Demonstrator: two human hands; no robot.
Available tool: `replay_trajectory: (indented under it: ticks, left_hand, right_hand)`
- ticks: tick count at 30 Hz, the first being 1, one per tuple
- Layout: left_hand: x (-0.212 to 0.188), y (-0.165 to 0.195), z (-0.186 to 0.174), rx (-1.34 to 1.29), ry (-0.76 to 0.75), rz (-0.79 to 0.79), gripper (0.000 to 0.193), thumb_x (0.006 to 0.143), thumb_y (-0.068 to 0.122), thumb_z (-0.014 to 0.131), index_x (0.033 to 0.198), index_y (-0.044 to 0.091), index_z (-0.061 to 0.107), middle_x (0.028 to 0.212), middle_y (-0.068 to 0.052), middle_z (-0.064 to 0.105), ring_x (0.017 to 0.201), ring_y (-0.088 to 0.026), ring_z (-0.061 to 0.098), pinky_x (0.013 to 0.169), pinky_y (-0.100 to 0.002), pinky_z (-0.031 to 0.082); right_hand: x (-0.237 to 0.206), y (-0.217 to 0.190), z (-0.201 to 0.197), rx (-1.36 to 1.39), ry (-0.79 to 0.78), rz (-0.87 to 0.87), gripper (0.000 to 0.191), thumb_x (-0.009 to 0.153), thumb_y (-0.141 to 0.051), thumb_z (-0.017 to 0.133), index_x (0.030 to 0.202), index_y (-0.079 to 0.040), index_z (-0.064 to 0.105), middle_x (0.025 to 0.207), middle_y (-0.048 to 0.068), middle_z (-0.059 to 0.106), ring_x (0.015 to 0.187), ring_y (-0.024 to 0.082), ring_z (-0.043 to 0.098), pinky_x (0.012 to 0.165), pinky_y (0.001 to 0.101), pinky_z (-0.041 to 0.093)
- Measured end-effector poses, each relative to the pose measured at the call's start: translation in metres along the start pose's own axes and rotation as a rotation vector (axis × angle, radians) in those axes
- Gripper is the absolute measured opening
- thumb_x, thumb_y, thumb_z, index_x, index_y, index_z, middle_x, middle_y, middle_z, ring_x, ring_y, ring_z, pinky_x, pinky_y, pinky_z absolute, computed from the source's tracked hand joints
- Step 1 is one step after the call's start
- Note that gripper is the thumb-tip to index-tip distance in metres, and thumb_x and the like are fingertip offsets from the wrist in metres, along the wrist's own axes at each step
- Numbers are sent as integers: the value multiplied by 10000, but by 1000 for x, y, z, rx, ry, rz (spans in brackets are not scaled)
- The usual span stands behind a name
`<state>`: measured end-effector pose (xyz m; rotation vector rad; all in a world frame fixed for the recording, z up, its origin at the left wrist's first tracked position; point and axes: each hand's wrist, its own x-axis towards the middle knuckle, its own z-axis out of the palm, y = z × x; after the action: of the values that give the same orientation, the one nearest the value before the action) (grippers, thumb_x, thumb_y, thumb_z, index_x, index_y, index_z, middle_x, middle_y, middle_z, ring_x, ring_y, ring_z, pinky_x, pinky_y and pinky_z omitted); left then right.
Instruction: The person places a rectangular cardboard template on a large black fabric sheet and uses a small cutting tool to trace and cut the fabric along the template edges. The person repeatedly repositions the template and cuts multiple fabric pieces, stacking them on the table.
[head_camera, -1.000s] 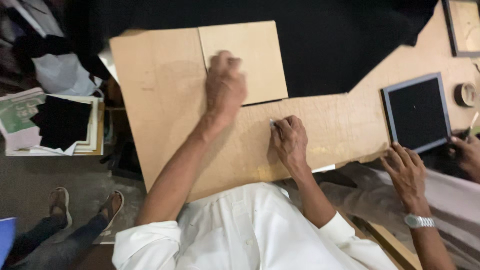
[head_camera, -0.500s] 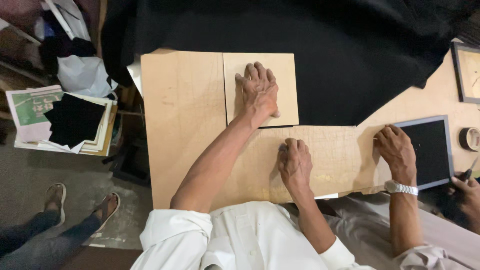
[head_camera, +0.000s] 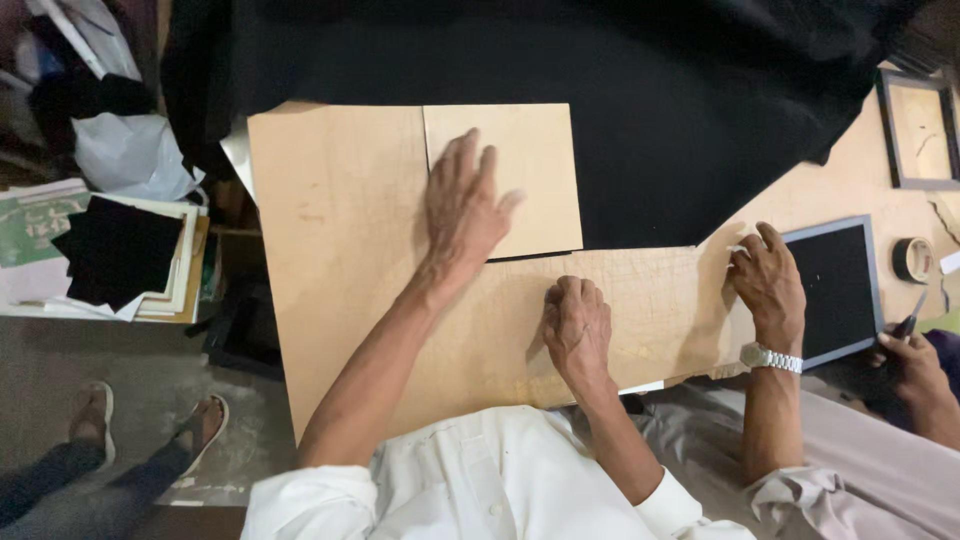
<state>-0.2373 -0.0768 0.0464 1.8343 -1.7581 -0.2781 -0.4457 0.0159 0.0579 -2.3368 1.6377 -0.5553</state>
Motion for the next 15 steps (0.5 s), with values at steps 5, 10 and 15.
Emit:
replay_trajectory:
  ticks: [5,10,15]
  left_hand:
    - [-39,-55,-28,-30,150,-47,350,946,121,703,1254,-36,651,1432,-189,547,1369,-369,481,1134,-497,413]
    - [-41,-72,-34,-22,226,72,301,912,41,654,1204,-27,685,1368,-155,576,1308,-345,503,1084,-480,430]
    - [-41,-75,-33,-32,238,88,315,878,26,649,1190,9,691,1348,-142,574,1290,-346,496,1064,-486,425]
  right_hand:
    - [-2,2,0,31,-37,54,168,855,-6,658,1009,-32,598,910,152,657,879,368,612,762,490,467]
    - [5,7,7,44,-50,35,216,768,4,645,980,-7,602,905,156,675,890,392,628,754,506,469]
    - [0,8,7,53,-109,146,155,870,-60,664,1008,-9,611,943,190,641,876,393,611,769,490,486]
